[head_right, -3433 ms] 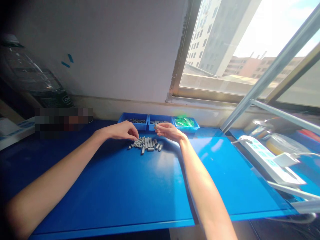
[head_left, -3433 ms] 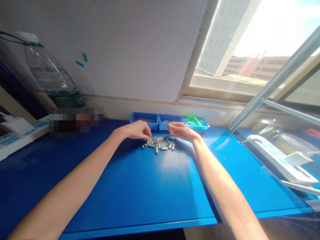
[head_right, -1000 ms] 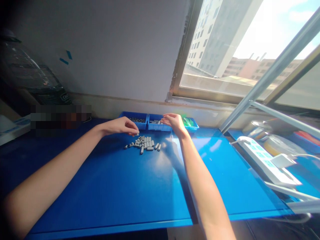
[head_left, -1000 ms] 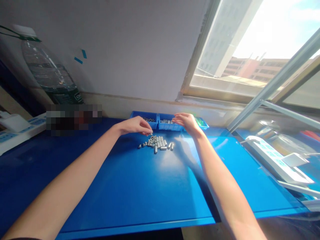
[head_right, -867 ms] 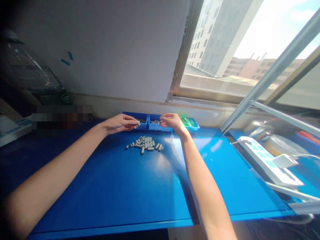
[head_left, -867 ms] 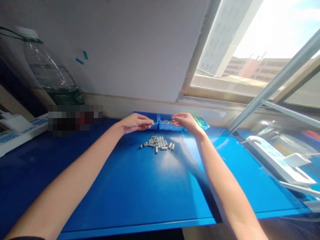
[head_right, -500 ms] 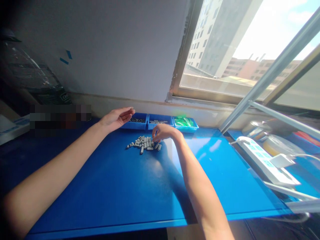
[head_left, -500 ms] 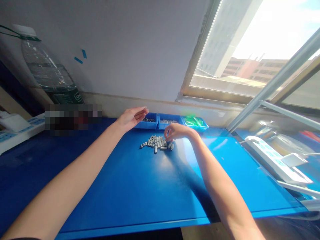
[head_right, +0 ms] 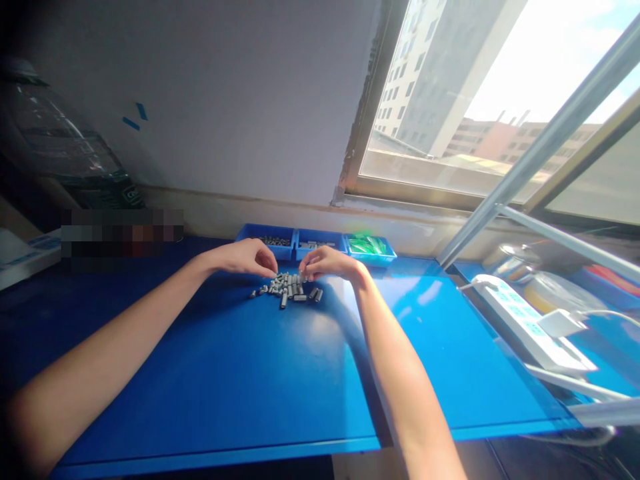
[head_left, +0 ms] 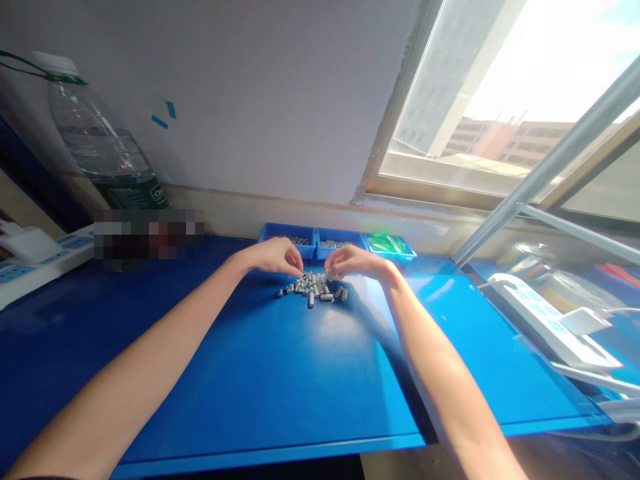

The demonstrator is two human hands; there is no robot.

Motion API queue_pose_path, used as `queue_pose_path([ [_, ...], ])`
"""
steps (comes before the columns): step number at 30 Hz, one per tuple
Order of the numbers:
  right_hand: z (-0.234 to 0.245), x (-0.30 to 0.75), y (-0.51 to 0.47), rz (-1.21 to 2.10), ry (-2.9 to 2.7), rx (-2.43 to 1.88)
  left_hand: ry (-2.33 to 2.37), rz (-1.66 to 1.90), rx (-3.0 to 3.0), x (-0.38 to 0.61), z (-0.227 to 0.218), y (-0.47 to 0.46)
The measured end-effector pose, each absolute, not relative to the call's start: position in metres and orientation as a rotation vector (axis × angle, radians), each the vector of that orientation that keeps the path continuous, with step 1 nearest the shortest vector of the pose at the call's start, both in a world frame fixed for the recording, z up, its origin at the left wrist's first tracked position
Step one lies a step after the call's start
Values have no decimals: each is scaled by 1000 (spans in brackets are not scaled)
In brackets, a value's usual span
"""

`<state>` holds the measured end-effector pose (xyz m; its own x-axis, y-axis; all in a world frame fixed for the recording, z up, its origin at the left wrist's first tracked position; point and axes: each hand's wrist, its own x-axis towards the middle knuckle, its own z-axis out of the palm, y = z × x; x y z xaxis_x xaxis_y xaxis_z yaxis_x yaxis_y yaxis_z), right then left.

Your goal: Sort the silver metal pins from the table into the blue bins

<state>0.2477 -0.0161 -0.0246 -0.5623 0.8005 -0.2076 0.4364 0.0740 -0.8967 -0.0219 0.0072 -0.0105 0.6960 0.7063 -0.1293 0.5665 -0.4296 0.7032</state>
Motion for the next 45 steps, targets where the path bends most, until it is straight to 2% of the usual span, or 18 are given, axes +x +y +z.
queue_pose_path([
  [3, -35, 260, -13, 1627, -1733, -921, 993, 116, 2224, -19, -11, 6],
  [7, -44, 272, -7, 1616, -1470, -805, 992, 59, 2265, -17, -13, 5],
  [15, -42, 275, 8, 1342, -1176, -1003, 991, 109, 2248, -17, -20, 9],
  [20, -39, 269, 7, 1222, -1085, -1111, 939, 278, 1937, -22, -17, 7],
  [25, -27, 268, 3, 1162, -1312, -1246, 910, 651, 1379, -24, -18, 16],
  [32, -9, 264, -16, 1265, -2214, -1742, 787, 1137, 758, -19, -10, 23],
  [39, -12, 249, -21, 1290, -2305, -1932, 799, 1136, 835, -18, -8, 18],
  [45, -19, 250, -15, 1263, -2312, -1932, 935, 883, 1371, -12, -15, 10],
])
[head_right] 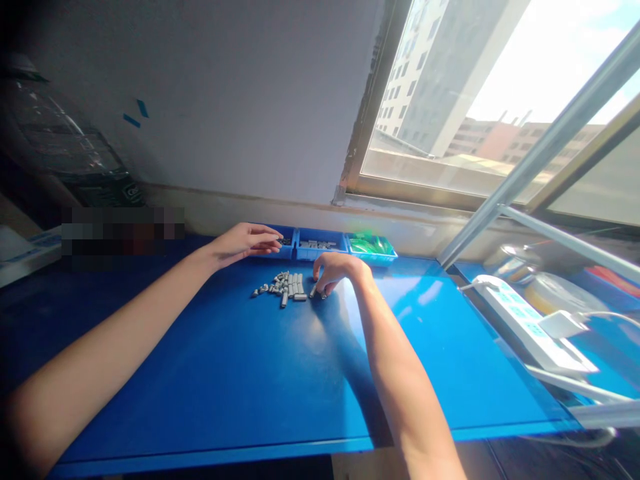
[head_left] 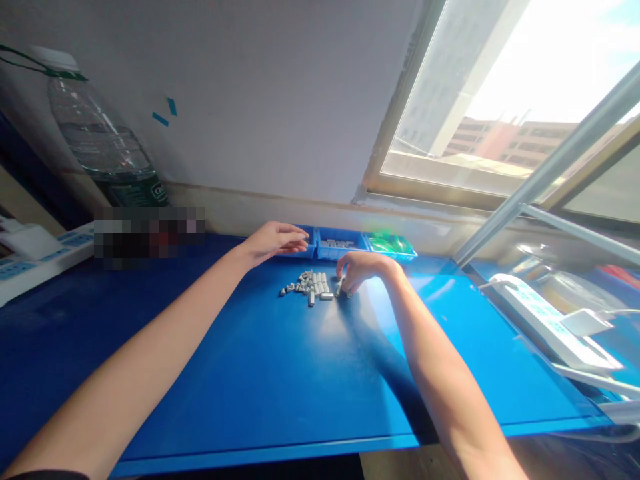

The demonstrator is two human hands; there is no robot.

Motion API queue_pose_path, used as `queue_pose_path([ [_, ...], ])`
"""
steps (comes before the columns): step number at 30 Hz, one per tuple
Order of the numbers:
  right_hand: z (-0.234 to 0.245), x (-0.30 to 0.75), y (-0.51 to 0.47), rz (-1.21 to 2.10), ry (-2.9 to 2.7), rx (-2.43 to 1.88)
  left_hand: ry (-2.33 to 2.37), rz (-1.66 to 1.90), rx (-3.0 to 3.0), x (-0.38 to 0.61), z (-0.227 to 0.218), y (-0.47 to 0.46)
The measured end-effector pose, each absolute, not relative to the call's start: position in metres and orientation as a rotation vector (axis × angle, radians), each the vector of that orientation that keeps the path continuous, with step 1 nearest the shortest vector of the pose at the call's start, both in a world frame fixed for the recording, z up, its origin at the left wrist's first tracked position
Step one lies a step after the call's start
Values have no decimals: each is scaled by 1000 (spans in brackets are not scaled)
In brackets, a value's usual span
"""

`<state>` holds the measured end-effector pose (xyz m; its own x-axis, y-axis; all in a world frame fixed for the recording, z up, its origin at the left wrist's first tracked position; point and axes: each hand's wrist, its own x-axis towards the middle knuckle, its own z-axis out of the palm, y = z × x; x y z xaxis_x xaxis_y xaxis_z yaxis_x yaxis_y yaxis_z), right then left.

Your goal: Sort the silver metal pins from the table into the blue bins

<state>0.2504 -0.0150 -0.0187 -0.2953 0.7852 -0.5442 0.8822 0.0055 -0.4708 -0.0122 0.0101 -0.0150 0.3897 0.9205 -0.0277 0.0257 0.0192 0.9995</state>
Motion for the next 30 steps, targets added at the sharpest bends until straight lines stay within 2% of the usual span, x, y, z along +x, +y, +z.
queue_pose_path([
  [4, -21, 254, -13, -1109, 2251, 1790, 1007, 623, 1862, -12, -25, 10],
  [8, -19, 259, -14, -1266, 2390, 1777, 1067, 479, 2198, -10, -32, 10],
  [10, -18, 261, -15, -1476, 2455, 1725, 1073, 435, 2247, -8, -34, 10],
  [15, -22, 267, -17, -2310, 2461, 1582, 1044, 425, 2245, -8, -43, 14],
  [19, -29, 271, -15, -2616, 2399, 1554, 1030, 436, 2231, -8, -49, 16],
  [25, -34, 268, -5, -2553, 2620, 1896, 1123, 441, 2211, -3, -44, 11],
  [27, -35, 266, -1, -2370, 2769, 2126, 1144, 455, 2136, -4, -41, 10],
  [30, -34, 262, 3, -1910, 2958, 2412, 1064, 553, 1836, -7, -37, 10],
])
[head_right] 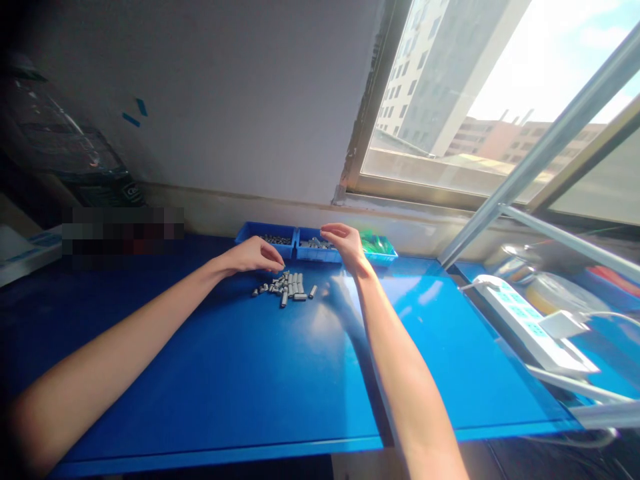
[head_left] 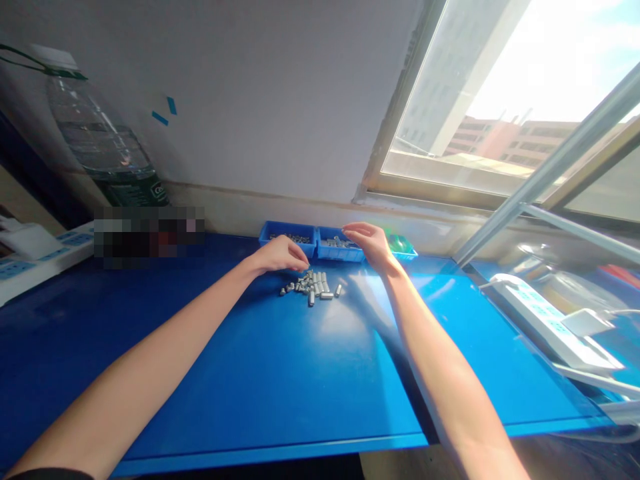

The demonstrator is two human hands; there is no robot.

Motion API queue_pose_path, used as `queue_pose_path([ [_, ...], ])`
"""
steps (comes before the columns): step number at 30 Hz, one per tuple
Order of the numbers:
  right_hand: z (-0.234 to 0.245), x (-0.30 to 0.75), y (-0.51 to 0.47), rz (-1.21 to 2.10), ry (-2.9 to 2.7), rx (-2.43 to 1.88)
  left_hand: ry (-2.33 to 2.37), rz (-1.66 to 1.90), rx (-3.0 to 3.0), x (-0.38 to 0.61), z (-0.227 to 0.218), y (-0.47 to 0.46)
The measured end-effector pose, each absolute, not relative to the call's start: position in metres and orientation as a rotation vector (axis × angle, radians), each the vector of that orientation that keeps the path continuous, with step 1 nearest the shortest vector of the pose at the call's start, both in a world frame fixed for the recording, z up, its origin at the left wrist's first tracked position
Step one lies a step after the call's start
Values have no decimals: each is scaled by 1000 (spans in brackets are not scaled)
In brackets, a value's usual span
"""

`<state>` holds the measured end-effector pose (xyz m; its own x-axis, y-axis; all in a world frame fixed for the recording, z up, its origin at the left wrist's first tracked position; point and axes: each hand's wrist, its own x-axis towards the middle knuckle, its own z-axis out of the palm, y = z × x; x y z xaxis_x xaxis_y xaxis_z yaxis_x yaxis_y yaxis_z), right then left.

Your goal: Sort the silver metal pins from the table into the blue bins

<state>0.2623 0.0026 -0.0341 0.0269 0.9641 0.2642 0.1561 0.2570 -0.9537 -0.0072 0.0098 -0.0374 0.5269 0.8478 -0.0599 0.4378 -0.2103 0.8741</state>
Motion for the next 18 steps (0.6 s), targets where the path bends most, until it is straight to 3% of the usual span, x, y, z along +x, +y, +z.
queue_pose_path([
  [4, -27, 258, -1, 790, -1522, -1205, 909, 831, 1271, -9, -31, 14],
  [9, -8, 252, -13, 913, -2022, -1357, 760, 1128, 802, -3, -20, 17],
  [12, -3, 248, -20, 1020, -2269, -1553, 731, 1183, 727, -2, -15, 17],
  [18, -18, 241, -20, 1394, -2117, -1810, 758, 1190, 867, -2, -18, 13],
])
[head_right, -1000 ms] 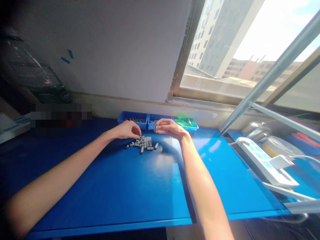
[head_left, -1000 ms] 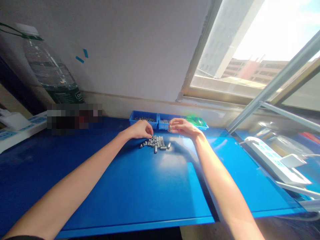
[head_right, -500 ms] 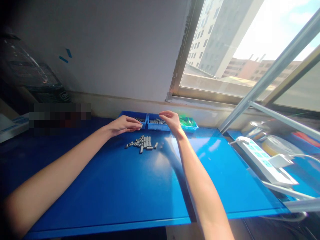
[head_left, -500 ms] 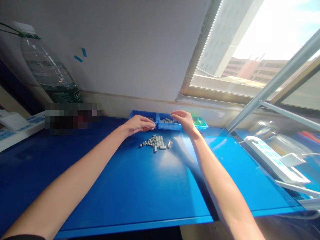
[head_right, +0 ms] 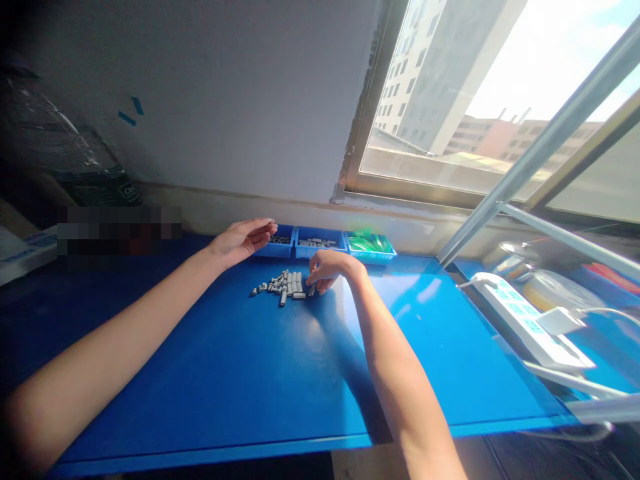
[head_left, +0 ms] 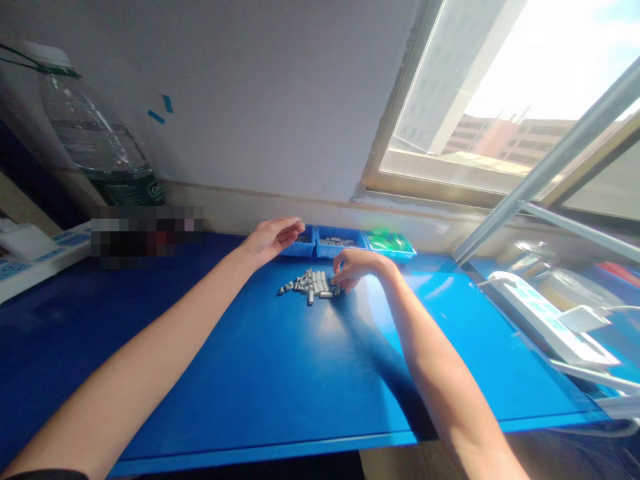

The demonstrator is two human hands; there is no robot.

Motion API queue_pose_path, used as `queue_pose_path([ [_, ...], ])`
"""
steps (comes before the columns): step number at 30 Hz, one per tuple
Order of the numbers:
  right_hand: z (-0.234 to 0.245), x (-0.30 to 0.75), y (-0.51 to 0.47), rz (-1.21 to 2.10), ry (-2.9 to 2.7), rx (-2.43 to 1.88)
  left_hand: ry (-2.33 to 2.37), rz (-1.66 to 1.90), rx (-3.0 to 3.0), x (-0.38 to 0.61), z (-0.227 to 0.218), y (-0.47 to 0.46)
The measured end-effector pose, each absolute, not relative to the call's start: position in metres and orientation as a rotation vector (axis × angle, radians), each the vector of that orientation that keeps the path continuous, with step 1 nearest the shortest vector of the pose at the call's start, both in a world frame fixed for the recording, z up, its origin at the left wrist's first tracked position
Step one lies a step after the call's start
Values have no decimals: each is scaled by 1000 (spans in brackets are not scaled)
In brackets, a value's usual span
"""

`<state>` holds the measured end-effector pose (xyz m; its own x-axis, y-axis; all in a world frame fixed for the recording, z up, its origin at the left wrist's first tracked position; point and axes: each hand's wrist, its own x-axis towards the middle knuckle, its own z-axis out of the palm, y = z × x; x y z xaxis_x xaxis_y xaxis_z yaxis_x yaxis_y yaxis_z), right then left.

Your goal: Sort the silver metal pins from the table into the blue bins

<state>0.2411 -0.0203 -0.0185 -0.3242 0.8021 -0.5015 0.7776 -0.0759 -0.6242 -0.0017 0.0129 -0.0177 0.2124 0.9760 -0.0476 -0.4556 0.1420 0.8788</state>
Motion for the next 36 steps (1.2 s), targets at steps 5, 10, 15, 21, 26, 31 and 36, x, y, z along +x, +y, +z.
queue_pose_path([
  [5, -24, 241, -18, 1460, -2077, -1827, 946, 965, 1415, 1, -28, 8],
  [10, -18, 249, -20, 1539, -2042, -1521, 1056, 710, 2034, 2, -45, 9],
  [15, -21, 266, -19, 1642, -1827, -1056, 996, 555, 2236, 0, -52, 10],
  [21, -32, 280, -10, 1508, -1552, -1000, 965, 504, 2339, 0, -56, 13],
  [26, -38, 283, -4, 1439, -1458, -1013, 989, 480, 2395, 0, -56, 12],
  [31, -41, 280, 6, 1321, -1303, -1045, 1011, 513, 2358, 1, -54, 9],
  [36, -38, 274, 9, 1153, -1215, -1158, 1036, 563, 2283, 3, -52, 7],
])
